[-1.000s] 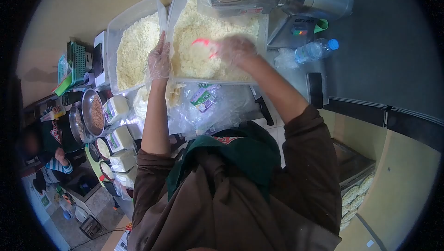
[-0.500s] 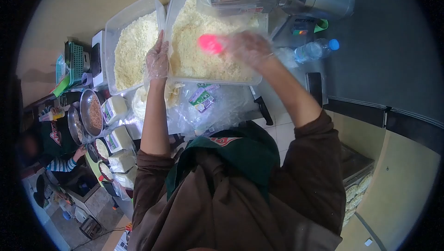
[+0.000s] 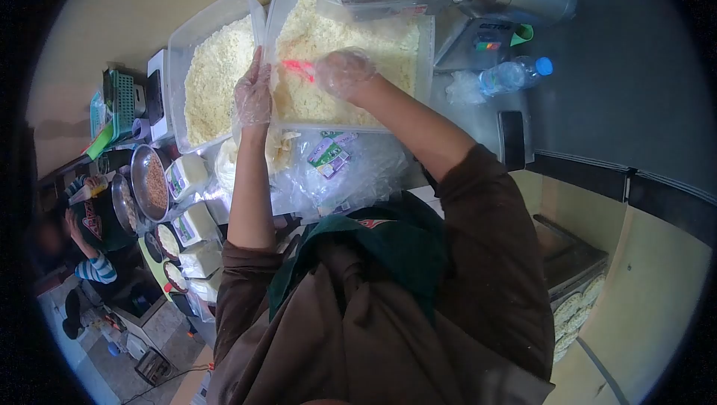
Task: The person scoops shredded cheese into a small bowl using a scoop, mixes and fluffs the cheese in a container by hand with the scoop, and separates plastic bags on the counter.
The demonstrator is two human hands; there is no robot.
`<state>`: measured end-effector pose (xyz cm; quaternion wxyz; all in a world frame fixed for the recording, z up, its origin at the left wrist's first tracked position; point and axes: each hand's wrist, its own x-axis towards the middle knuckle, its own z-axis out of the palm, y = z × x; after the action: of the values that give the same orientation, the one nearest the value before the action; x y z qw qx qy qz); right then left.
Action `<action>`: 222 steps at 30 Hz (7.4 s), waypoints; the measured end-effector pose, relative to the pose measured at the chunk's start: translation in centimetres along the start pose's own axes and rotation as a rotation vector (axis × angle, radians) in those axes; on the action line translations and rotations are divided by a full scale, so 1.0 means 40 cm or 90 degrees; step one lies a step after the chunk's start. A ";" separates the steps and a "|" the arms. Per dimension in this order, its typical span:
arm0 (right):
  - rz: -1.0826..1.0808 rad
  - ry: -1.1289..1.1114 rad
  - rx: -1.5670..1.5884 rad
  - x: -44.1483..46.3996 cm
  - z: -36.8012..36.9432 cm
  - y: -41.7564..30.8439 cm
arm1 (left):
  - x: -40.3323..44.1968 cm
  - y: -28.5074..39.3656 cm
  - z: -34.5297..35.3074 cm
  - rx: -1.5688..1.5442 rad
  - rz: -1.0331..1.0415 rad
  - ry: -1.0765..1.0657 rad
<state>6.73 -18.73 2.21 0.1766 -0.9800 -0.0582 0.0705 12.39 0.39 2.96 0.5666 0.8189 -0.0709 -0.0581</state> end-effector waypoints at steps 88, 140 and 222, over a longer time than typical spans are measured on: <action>-0.006 -0.076 -0.259 -0.154 -0.218 0.096 | 0.011 -0.014 -0.004 0.118 0.001 0.012; -0.352 -0.044 -0.194 -0.233 -0.173 0.179 | -0.001 -0.006 -0.007 0.009 -0.030 -0.008; 0.159 -0.322 -0.018 -0.095 -0.147 0.000 | 0.007 -0.027 -0.002 -0.046 -0.024 -0.014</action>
<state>3.94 -21.26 8.13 0.1327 -0.9334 0.0201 0.3329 12.74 0.78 1.98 0.5940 0.7982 -0.0597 -0.0804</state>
